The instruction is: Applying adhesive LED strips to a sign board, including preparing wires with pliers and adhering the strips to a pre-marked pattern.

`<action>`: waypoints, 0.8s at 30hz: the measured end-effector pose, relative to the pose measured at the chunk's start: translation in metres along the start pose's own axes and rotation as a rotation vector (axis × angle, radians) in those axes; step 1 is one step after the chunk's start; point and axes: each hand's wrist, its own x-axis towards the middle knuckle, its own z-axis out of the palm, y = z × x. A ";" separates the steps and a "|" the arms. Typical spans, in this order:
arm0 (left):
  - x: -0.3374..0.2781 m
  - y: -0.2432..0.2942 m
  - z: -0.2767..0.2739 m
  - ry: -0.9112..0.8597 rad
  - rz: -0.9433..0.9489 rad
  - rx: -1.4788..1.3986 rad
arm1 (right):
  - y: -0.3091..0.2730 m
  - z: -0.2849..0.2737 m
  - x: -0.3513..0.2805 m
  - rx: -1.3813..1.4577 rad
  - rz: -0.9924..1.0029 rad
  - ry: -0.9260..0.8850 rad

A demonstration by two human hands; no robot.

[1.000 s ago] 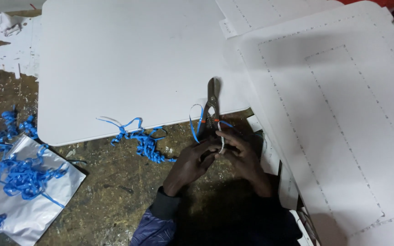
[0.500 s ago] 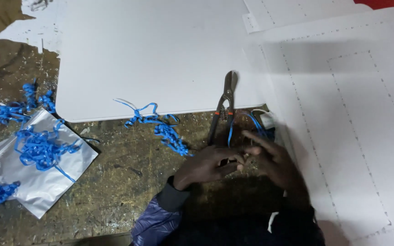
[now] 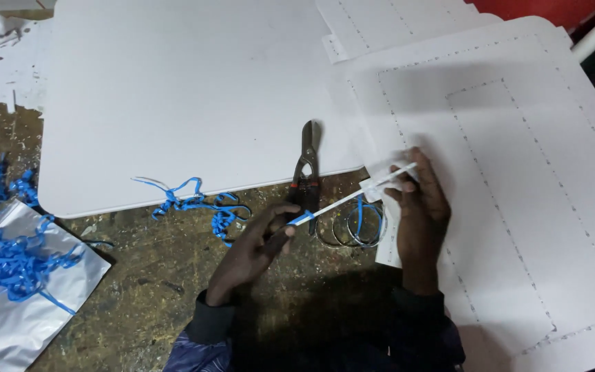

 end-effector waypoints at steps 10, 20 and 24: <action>0.006 -0.018 -0.011 0.110 -0.134 0.129 | -0.011 0.003 -0.028 -0.616 0.116 -0.106; 0.002 0.002 -0.006 0.019 0.058 0.065 | -0.007 0.065 -0.042 -0.470 -0.173 -0.581; -0.003 0.001 -0.014 0.032 0.073 0.038 | 0.001 0.065 -0.040 -0.450 0.021 -0.693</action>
